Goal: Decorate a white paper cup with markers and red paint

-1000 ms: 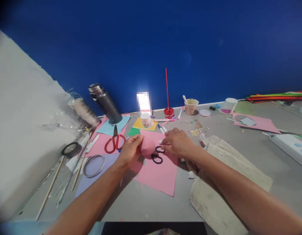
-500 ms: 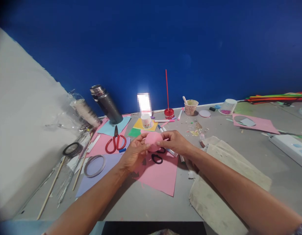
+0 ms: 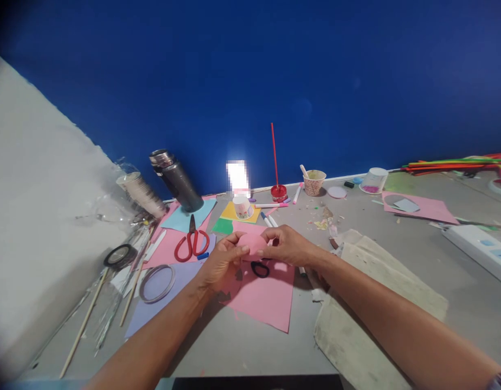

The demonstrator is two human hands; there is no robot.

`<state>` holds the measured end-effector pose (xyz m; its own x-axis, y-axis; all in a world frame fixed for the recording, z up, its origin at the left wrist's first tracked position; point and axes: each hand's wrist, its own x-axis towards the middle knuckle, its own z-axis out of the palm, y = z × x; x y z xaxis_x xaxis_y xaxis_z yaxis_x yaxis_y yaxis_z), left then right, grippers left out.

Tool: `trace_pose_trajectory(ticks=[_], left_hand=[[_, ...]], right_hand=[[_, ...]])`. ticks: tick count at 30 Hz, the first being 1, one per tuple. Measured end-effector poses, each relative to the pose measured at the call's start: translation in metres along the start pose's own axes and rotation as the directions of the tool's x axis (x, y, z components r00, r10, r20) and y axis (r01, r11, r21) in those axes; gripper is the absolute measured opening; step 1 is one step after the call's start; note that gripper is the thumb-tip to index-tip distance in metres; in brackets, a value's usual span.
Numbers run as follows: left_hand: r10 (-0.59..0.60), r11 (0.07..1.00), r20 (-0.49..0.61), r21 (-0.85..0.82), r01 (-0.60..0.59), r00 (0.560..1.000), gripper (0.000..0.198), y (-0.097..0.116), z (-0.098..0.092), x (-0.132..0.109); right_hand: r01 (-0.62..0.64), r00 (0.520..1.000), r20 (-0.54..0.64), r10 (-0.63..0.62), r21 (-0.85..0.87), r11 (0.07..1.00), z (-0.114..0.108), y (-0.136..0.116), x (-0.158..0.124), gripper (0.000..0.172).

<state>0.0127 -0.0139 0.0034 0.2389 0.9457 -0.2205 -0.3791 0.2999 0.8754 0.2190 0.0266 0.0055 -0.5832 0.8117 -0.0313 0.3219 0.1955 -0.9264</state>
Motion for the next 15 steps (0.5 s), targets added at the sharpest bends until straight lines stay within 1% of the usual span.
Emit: trace_pose_trajectory(ticks=[4,6,7,9,10,11,13,14,15], left_hand=[[-0.039,0.997,0.048,0.069,0.036,0.998,0.039,-0.002,-0.002,0.000],[-0.042,0.993,0.039,0.108,0.038,0.998,0.039,-0.003,-0.005,0.001],[-0.022,0.990,0.022,0.137,0.019,1.000,0.037,-0.002,-0.006,0.002],[0.073,0.967,-0.022,0.248,-0.065,0.997,0.028,0.000,-0.009,0.004],[0.150,0.936,-0.041,0.328,-0.128,0.988,0.022,0.001,-0.010,0.005],[0.241,0.887,-0.049,0.415,-0.200,0.969,0.016,0.002,-0.011,0.006],[0.422,0.740,-0.011,0.582,-0.337,0.907,0.005,0.004,-0.013,0.006],[0.496,0.652,0.029,0.648,-0.394,0.868,0.006,0.004,-0.014,0.005],[0.553,0.567,0.072,0.698,-0.437,0.830,0.012,0.003,-0.015,0.005]], right_hand=[[-0.016,1.000,0.019,0.018,-0.114,0.993,0.000,-0.003,0.000,0.032],[-0.037,0.999,-0.001,0.037,-0.184,0.982,-0.001,-0.006,-0.002,0.028],[-0.052,0.999,-0.028,0.047,-0.233,0.971,-0.002,-0.007,-0.003,0.027],[-0.093,0.993,-0.098,0.062,-0.356,0.930,-0.005,-0.010,-0.006,0.030],[-0.119,0.989,-0.131,0.069,-0.421,0.899,-0.007,-0.011,-0.007,0.034],[-0.146,0.985,-0.154,0.080,-0.482,0.864,-0.008,-0.011,-0.008,0.037],[-0.196,0.978,-0.169,0.119,-0.580,0.791,-0.011,-0.010,-0.009,0.040],[-0.218,0.975,-0.164,0.147,-0.616,0.757,-0.011,-0.009,-0.009,0.039],[-0.237,0.972,-0.157,0.177,-0.645,0.726,-0.012,-0.008,-0.008,0.038]])
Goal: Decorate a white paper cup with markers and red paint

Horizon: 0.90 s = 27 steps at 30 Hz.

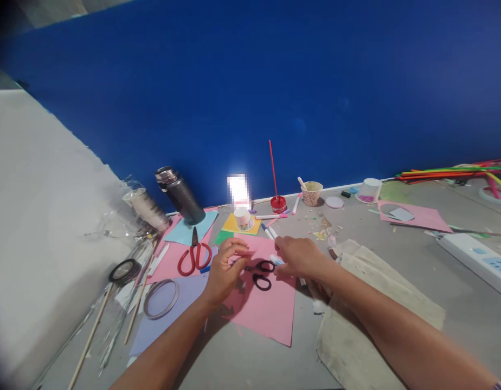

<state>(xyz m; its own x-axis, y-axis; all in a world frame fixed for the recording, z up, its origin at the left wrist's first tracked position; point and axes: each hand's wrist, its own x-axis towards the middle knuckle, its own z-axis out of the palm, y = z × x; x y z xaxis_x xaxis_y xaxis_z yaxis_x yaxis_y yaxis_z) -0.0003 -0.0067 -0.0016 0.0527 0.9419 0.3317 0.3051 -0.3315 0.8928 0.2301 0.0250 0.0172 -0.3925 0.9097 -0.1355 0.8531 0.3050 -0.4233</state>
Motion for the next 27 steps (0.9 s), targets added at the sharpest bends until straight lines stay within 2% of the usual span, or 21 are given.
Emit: trace_pose_trajectory(ticks=[2,5,7,11,15,17,23,25,27], left_hand=[[0.093,0.989,-0.006,0.118,-0.092,0.996,0.029,-0.003,0.000,-0.002],[0.092,0.982,-0.030,0.167,-0.086,0.995,0.041,-0.009,-0.001,-0.003],[0.041,0.994,-0.025,0.106,-0.038,0.999,0.040,-0.012,-0.002,-0.001],[-0.099,0.994,0.032,-0.035,0.100,0.995,0.035,-0.011,-0.002,0.003],[-0.140,0.989,0.027,-0.047,0.141,0.990,0.036,-0.009,-0.001,0.004],[-0.159,0.985,0.007,-0.071,0.159,0.987,0.034,-0.009,-0.001,0.005],[-0.343,0.918,-0.021,-0.217,0.330,0.939,0.026,-0.018,0.000,0.011],[-0.393,0.884,0.013,-0.270,0.381,0.920,0.031,-0.019,0.000,0.011],[-0.437,0.829,0.068,-0.355,0.431,0.897,0.036,-0.018,0.000,0.011]], right_hand=[[-0.028,0.998,0.049,0.031,-0.065,0.998,0.001,0.001,0.002,0.034],[-0.049,0.995,0.081,0.059,-0.114,0.992,0.002,0.001,0.005,0.022],[-0.066,0.996,0.059,0.074,-0.118,0.991,0.001,0.001,0.008,0.020],[-0.098,0.995,-0.014,0.097,-0.101,0.990,-0.002,0.006,0.012,0.031],[-0.040,0.999,0.004,0.040,-0.098,0.994,0.001,0.012,0.013,0.017],[-0.005,1.000,0.002,0.005,-0.089,0.996,0.003,0.014,0.013,0.016],[0.112,0.994,-0.006,-0.111,0.085,0.990,-0.004,0.025,0.013,0.020],[0.113,0.993,-0.058,-0.105,0.156,0.981,-0.006,0.031,0.018,0.018],[0.072,0.986,-0.165,-0.038,0.203,0.976,-0.005,0.037,0.025,0.017]])
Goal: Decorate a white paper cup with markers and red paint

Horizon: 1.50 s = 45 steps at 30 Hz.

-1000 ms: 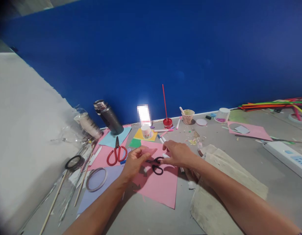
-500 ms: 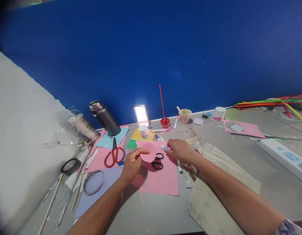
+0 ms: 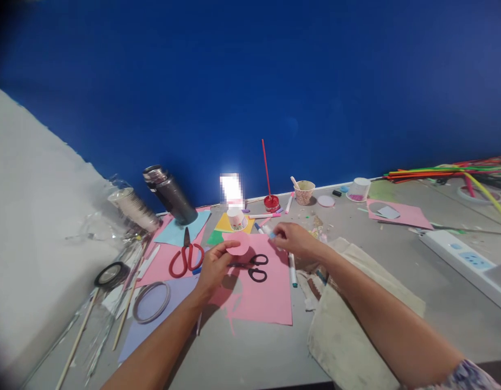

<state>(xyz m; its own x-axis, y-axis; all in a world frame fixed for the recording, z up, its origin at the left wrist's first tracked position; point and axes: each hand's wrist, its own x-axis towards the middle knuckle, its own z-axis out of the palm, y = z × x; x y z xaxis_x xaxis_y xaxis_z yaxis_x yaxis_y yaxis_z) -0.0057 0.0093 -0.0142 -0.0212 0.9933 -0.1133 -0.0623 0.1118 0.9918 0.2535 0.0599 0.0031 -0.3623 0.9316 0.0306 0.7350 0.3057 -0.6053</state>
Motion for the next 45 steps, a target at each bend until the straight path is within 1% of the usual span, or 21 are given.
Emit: trace_pose_trajectory(ticks=[3,4,7,10,12,15,17,18,19,22,23,28,30,34,35,36,38,40,42,43,45], left_hand=[[-0.035,0.990,0.082,-0.135,0.046,0.996,0.042,0.002,0.000,-0.002],[-0.037,0.987,0.083,-0.152,0.050,0.996,0.044,0.002,0.000,-0.002],[-0.061,0.990,-0.001,-0.128,0.060,0.998,0.045,0.000,0.001,0.000],[-0.080,0.988,-0.051,-0.134,0.073,0.996,0.039,-0.002,0.003,0.002],[-0.090,0.983,-0.064,-0.166,0.078,0.994,0.042,-0.002,0.004,0.002],[-0.094,0.979,-0.100,-0.189,0.074,0.991,0.057,-0.001,0.005,0.002],[-0.090,0.978,-0.097,-0.198,0.069,0.991,0.069,0.000,0.005,0.002],[-0.090,0.976,-0.085,-0.205,0.071,0.992,0.071,0.001,0.004,0.003],[-0.095,0.975,-0.067,-0.210,0.079,0.993,0.067,0.001,0.004,0.003],[-0.118,0.970,-0.017,-0.216,0.111,0.993,0.045,0.001,0.003,0.004],[-0.120,0.969,-0.010,-0.219,0.115,0.993,0.040,0.001,0.003,0.004],[-0.132,0.959,-0.009,-0.252,0.126,0.991,0.037,0.003,0.004,0.001],[-0.178,0.939,0.020,-0.296,0.176,0.984,0.030,0.004,0.004,0.001],[-0.288,0.881,0.095,-0.364,0.303,0.953,0.012,0.006,0.004,0.003],[-0.309,0.870,0.109,-0.369,0.327,0.945,0.010,0.007,0.005,0.003],[-0.329,0.858,0.120,-0.375,0.350,0.937,0.013,0.007,0.005,0.003],[-0.365,0.830,0.141,-0.399,0.390,0.920,0.026,0.009,0.006,0.002],[-0.379,0.798,0.170,-0.437,0.414,0.910,0.036,0.010,0.007,0.001],[-0.361,0.776,0.201,-0.477,0.413,0.911,0.038,0.011,0.007,0.000],[-0.345,0.770,0.210,-0.494,0.404,0.915,0.037,0.012,0.007,0.000],[-0.320,0.763,0.201,-0.525,0.378,0.926,0.034,0.013,0.006,0.000]], right_hand=[[-0.080,0.976,-0.200,0.084,0.027,0.996,0.003,0.011,0.010,0.017],[-0.099,0.962,-0.253,0.104,0.031,0.995,0.004,0.014,0.013,0.017],[-0.140,0.924,-0.354,0.141,0.027,0.990,0.007,0.023,0.020,0.017],[-0.156,0.922,-0.360,0.146,0.000,0.988,0.009,0.028,0.023,0.013],[-0.161,0.930,-0.339,0.142,-0.028,0.987,0.011,0.030,0.023,0.010],[-0.184,0.931,-0.332,0.150,-0.072,0.980,0.014,0.033,0.023,0.008],[-0.199,0.929,-0.335,0.158,-0.091,0.976,0.015,0.034,0.023,0.007],[-0.202,0.929,-0.335,0.159,-0.098,0.974,0.015,0.035,0.023,0.007],[-0.205,0.929,-0.334,0.160,-0.103,0.973,0.015,0.035,0.023,0.007],[-0.208,0.930,-0.330,0.162,-0.109,0.972,0.015,0.036,0.024,0.006],[-0.210,0.930,-0.329,0.164,-0.109,0.972,0.014,0.037,0.024,0.007],[-0.227,0.924,-0.335,0.183,-0.096,0.969,0.013,0.038,0.027,0.011],[-0.219,0.927,-0.331,0.179,-0.089,0.972,0.014,0.040,0.028,0.012],[-0.185,0.930,-0.337,0.148,-0.081,0.979,0.016,0.044,0.030,0.012],[-0.176,0.929,-0.344,0.138,-0.079,0.981,0.017,0.045,0.030,0.013],[-0.166,0.926,-0.354,0.129,-0.077,0.983,0.017,0.046,0.030,0.014],[-0.144,0.915,-0.390,0.106,-0.071,0.987,0.017,0.048,0.030,0.023],[-0.113,0.894,-0.441,0.072,-0.066,0.991,0.016,0.049,0.028,0.038],[-0.078,0.863,-0.504,0.036,-0.063,0.995,0.013,0.048,0.026,0.048],[-0.062,0.844,-0.537,0.019,-0.062,0.996,0.012,0.047,0.024,0.048],[-0.034,0.802,-0.597,-0.009,-0.060,0.998,0.009,0.042,0.021,0.036]])
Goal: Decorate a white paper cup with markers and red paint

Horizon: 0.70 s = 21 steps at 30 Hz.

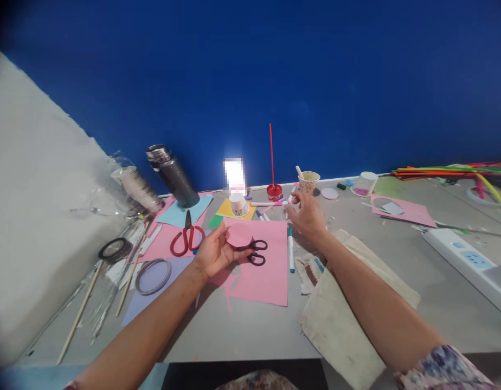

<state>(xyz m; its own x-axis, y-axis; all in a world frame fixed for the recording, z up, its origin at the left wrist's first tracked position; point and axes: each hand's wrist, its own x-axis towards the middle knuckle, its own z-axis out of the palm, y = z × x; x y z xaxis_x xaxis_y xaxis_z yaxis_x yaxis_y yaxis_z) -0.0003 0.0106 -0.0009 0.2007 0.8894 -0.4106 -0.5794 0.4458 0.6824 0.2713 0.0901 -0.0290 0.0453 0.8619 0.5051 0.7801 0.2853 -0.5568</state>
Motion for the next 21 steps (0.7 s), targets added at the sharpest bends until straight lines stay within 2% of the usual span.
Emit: trace_pose_trajectory(ticks=[2,6,11,15,17,19,21], left_hand=[[0.025,0.999,-0.016,-0.041,-0.025,1.000,0.032,0.001,0.000,0.000],[0.042,0.995,-0.030,-0.088,-0.044,0.999,0.035,0.003,-0.001,0.001],[0.031,0.995,-0.042,-0.088,-0.035,0.999,0.037,0.004,-0.001,0.001],[0.030,0.997,-0.044,-0.075,-0.033,0.999,0.042,0.004,0.000,0.001],[0.024,0.998,-0.018,-0.051,-0.025,1.000,0.042,0.004,0.000,0.000],[0.034,0.999,0.007,-0.033,-0.034,0.999,0.037,0.002,-0.001,0.000],[0.054,0.998,0.007,-0.028,-0.054,0.998,0.030,0.000,-0.003,0.001]], right_hand=[[0.025,0.999,-0.049,-0.024,0.013,1.000,-0.003,-0.006,-0.003,0.024],[0.038,0.998,-0.050,-0.037,0.021,0.999,-0.006,-0.015,-0.009,0.022],[-0.087,0.996,-0.001,0.087,-0.045,0.995,-0.010,-0.004,-0.003,0.027],[-0.122,0.983,0.125,0.133,-0.093,0.988,-0.004,0.008,0.004,0.043],[-0.095,0.978,0.176,0.112,-0.100,0.990,0.003,0.010,0.006,0.037],[-0.063,0.975,0.205,0.081,-0.091,0.994,0.009,0.008,0.007,0.021],[-0.039,0.976,0.210,0.053,-0.070,0.997,0.012,0.004,0.008,0.017]])
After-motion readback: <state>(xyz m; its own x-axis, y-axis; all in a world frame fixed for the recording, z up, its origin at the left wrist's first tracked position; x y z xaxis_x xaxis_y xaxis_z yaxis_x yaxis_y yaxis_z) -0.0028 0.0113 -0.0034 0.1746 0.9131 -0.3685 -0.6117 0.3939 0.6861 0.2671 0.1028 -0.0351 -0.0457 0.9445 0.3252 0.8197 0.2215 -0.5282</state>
